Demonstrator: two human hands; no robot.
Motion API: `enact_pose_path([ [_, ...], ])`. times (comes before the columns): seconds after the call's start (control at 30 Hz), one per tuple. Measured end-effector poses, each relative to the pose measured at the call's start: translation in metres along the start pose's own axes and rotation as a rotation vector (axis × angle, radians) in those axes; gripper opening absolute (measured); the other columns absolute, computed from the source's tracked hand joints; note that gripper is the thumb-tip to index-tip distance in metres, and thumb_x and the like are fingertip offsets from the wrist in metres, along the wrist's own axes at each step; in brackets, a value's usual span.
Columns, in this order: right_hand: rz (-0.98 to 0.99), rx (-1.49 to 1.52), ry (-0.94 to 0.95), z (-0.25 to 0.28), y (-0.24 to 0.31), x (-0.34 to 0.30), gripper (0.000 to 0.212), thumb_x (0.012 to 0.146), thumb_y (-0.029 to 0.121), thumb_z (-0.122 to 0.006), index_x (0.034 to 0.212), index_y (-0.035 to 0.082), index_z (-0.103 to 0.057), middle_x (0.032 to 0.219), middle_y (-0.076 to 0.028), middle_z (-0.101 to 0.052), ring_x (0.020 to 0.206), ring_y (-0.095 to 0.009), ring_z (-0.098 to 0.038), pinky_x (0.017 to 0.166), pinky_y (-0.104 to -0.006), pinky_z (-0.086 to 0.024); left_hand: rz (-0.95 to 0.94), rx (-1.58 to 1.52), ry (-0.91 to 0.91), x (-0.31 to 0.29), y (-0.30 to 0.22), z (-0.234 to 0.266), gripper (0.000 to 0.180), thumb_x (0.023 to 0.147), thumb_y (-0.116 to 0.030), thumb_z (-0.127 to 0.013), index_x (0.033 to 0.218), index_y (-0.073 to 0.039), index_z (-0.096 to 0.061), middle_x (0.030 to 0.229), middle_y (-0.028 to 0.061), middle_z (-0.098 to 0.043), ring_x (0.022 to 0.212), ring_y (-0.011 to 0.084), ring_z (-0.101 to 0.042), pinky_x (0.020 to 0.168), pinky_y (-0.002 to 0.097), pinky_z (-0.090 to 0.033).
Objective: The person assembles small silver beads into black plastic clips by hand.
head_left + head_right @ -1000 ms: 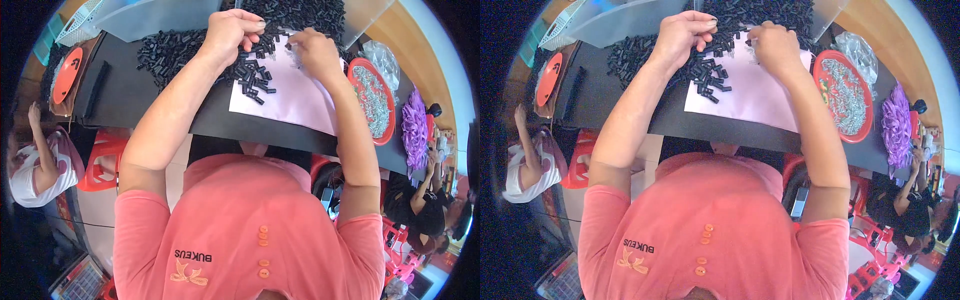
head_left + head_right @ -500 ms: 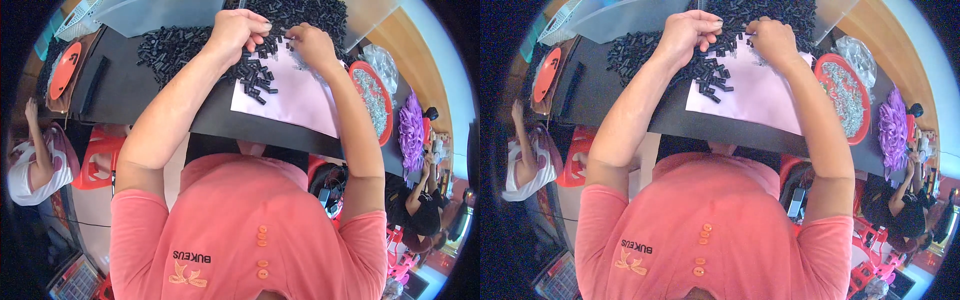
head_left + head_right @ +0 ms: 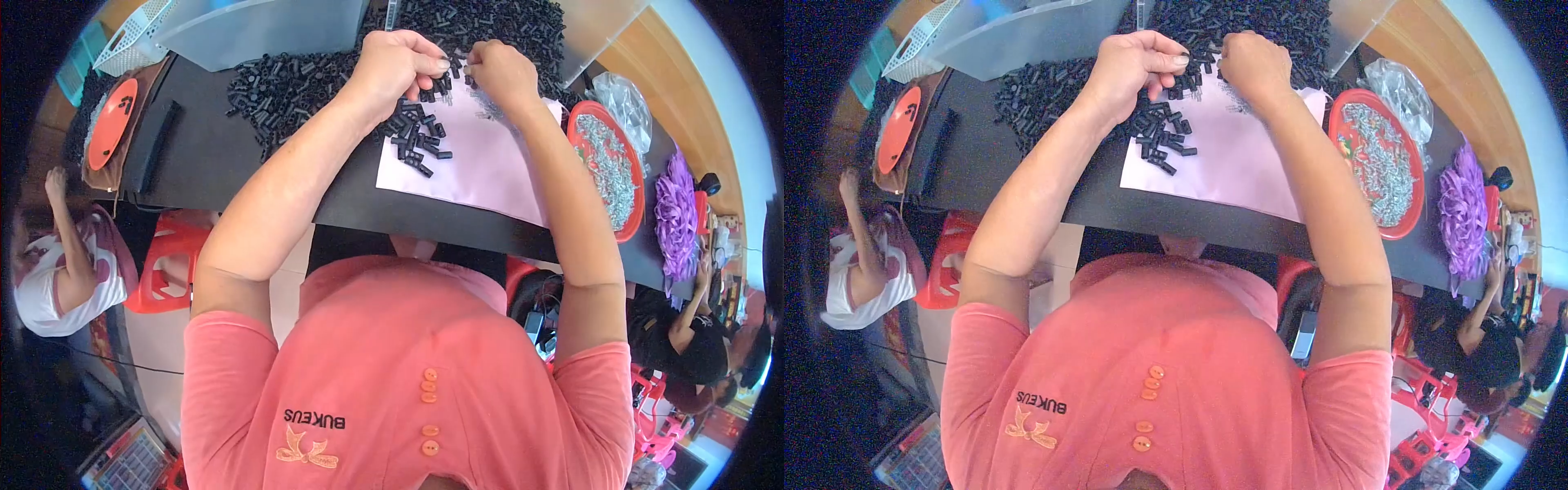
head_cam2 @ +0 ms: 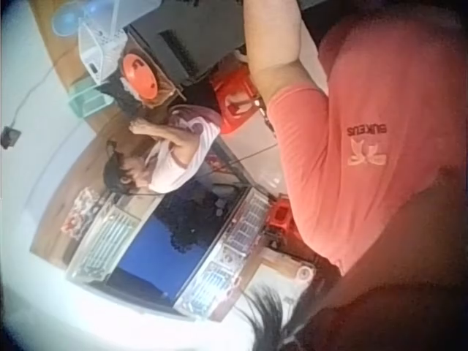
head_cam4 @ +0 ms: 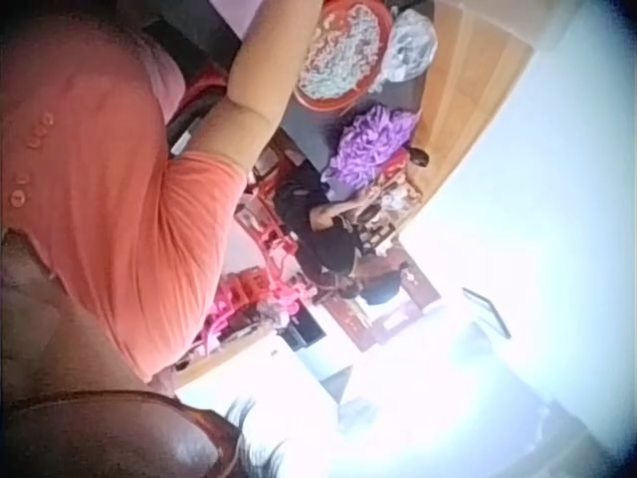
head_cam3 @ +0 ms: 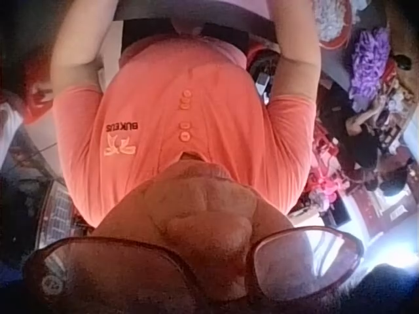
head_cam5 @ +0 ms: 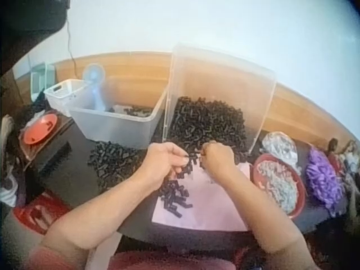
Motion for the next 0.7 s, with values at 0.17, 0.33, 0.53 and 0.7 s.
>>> enact_pose_path([
  [0.17,0.099,-0.06,-0.07,-0.001,0.006,-0.004,0.016,0.079,0.014,-0.055,0.09,0.008,-0.067,0.093,-0.013,-0.067,0.085,-0.033,-0.065,0.073,-0.047,-0.05,0.015,0.028,0.007,0.002,0.004,-0.003,0.008,0.078,-0.001,-0.067,0.085,0.004,-0.065,0.072,0.0077,-0.064,0.057,0.011,-0.056,0.042,0.0225,-0.042],
  [0.33,0.02,0.222,-0.145,0.017,0.001,-0.016,0.013,0.081,0.013,-0.058,0.089,0.005,-0.065,0.085,-0.012,-0.067,0.078,-0.027,-0.066,0.068,-0.0412,-0.05,0.015,0.061,-0.016,-0.002,0.001,-0.002,0.008,0.078,0.0,-0.066,0.085,0.003,-0.065,0.071,0.007,-0.063,0.057,0.0108,-0.056,0.043,0.0224,-0.043],
  [0.53,-0.08,1.356,0.151,-0.005,0.01,-0.024,0.007,0.083,0.004,-0.062,0.088,-0.001,-0.062,0.078,-0.002,-0.063,0.073,-0.008,-0.057,0.066,-0.0234,-0.044,-0.006,0.069,0.017,-0.003,0.001,-0.01,0.009,0.079,0.0,-0.066,0.087,0.003,-0.064,0.072,0.0065,-0.063,0.059,0.0108,-0.056,0.043,0.0217,-0.042],
  [0.7,-0.007,1.33,0.054,0.011,0.012,-0.024,0.01,0.08,0.006,-0.064,0.087,-0.001,-0.065,0.075,-0.003,-0.064,0.07,-0.01,-0.057,0.064,-0.0245,-0.046,-0.026,0.086,-0.002,-0.005,-0.005,-0.01,0.011,0.08,-0.001,-0.066,0.089,0.004,-0.063,0.074,0.0068,-0.063,0.06,0.0111,-0.058,0.045,0.0214,-0.043],
])
Point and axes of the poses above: each hand's wrist, its own x-axis towards the middle knuckle, its own z-axis out of the back of the hand, y = z × x, the point moved 10 cm from there along x, towards the middle knuckle
